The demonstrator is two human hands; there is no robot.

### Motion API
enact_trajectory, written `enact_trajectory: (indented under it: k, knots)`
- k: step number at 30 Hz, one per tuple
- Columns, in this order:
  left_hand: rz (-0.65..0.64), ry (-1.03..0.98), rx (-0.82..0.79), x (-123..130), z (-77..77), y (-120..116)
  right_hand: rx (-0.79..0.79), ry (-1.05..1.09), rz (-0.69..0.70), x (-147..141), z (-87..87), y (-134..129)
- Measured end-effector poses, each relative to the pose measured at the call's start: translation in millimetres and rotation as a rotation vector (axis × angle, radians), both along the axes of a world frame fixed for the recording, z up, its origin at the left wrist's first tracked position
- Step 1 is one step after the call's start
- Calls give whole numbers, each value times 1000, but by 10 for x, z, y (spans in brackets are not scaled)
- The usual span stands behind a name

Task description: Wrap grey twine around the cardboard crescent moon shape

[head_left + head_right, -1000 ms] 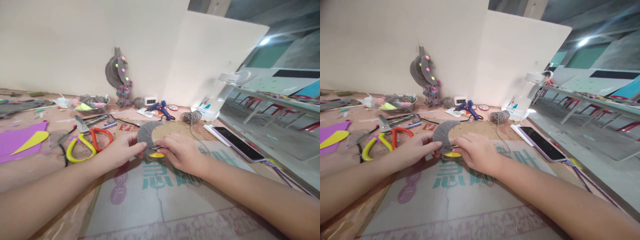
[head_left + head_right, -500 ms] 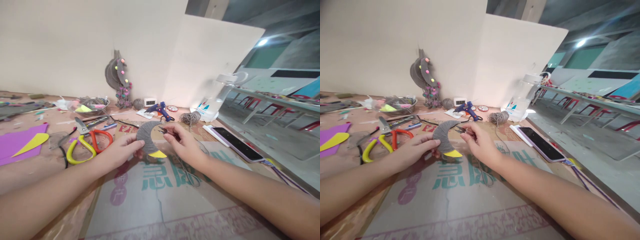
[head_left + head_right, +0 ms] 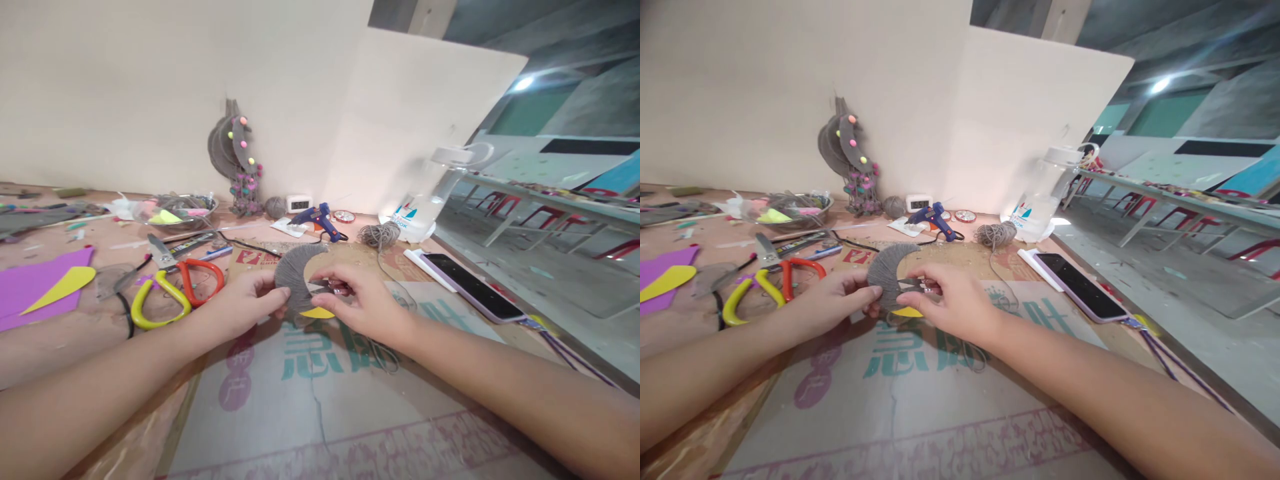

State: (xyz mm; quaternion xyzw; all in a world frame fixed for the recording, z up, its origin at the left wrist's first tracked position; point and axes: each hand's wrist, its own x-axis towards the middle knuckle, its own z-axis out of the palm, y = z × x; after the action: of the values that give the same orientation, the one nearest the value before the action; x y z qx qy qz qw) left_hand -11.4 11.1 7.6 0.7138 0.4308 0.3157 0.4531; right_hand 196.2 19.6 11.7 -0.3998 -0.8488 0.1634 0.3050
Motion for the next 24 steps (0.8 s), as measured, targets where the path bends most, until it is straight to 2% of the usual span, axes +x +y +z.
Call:
enact_trajectory:
  k: [5, 10, 19, 24]
  knots:
    - [-7, 36, -3, -5, -3, 3, -232, 68, 69, -53, -12, 19]
    - [-48, -49, -58, -1, 20, 5, -382, 117, 62, -52, 6, 39]
    - [5, 4, -45, -33, 72, -18, -445, 146, 78, -58, 23, 50]
    - [40, -44, -58, -25, 58, -20, -422, 148, 105, -53, 10, 48]
